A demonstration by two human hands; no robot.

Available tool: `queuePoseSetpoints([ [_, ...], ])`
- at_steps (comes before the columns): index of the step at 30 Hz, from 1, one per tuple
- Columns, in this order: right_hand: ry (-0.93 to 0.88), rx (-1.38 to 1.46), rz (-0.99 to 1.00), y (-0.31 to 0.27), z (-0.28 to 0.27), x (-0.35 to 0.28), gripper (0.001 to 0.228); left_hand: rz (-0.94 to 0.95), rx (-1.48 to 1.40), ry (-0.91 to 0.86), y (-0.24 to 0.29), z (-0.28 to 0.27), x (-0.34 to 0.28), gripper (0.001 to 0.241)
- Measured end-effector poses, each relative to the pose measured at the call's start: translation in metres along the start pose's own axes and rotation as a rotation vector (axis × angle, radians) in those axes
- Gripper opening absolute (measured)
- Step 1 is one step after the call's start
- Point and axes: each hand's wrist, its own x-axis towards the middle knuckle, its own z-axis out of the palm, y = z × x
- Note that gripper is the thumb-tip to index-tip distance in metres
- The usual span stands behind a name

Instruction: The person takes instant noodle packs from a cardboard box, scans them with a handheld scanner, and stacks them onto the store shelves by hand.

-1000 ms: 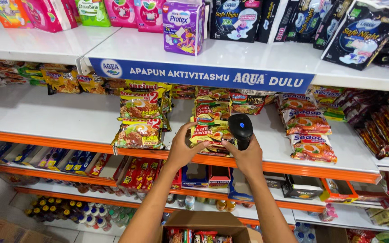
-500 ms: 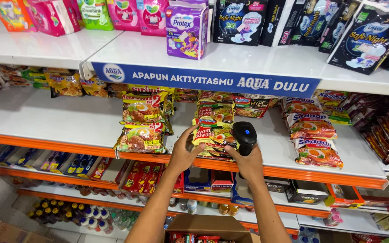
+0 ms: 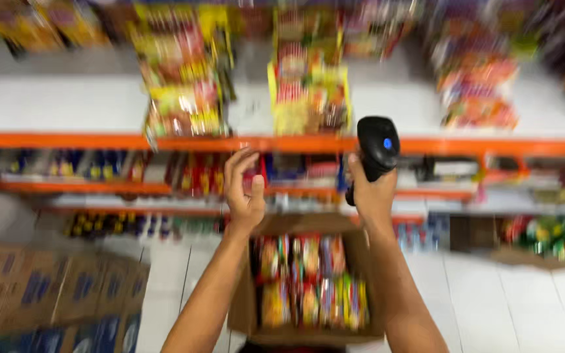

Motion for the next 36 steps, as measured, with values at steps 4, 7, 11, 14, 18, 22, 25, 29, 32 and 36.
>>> queuePoseSetpoints([
  [4, -0.031, 0.135, 0.177, 0.036, -0.027, -0.094, 0.028, -0.129, 0.05, -0.167, -0.018, -0.043, -0.104, 0.027],
  [7, -0.098, -0.018, 0.367, 0.089, -0.047, -0.153, 0.018, -0.374, 0.135, -0.277, -0.036, -0.074, -0.179, 0.026],
  [11, -0.076, -0.04, 0.532, 0.156, -0.065, -0.22, 0.023, -0.568, 0.258, -0.536, -0.044, -0.102, -0.233, 0.048],
  [14, -0.118, -0.111, 0.659, 0.197, -0.063, -0.246, 0.027, -0.679, 0.226, -0.655, -0.049, -0.106, -0.25, 0.064],
  [18, -0.241, -0.086, 0.719, 0.247, -0.038, -0.264, 0.029, -0.693, 0.135, -0.633, -0.055, -0.105, -0.26, 0.072],
  [22, -0.255, -0.048, 0.8, 0.261, 0.003, -0.259, 0.038, -0.707, 0.118, -0.635, -0.06, -0.108, -0.259, 0.075],
  [25, -0.273, -0.117, 0.772, 0.249, 0.023, -0.256, 0.046, -0.655, 0.085, -0.661, -0.063, -0.113, -0.258, 0.076],
  [29, -0.287, -0.33, 0.661, 0.24, 0.033, -0.255, 0.053, -0.666, 0.067, -0.694, -0.069, -0.116, -0.259, 0.076],
  [32, -0.25, -0.377, 0.59, 0.236, 0.033, -0.261, 0.054, -0.63, 0.047, -0.692, -0.07, -0.119, -0.26, 0.079],
  [36, -0.183, -0.303, 0.545, 0.239, 0.03, -0.272, 0.053, -0.537, 0.172, -0.697, -0.06, -0.117, -0.249, 0.087],
])
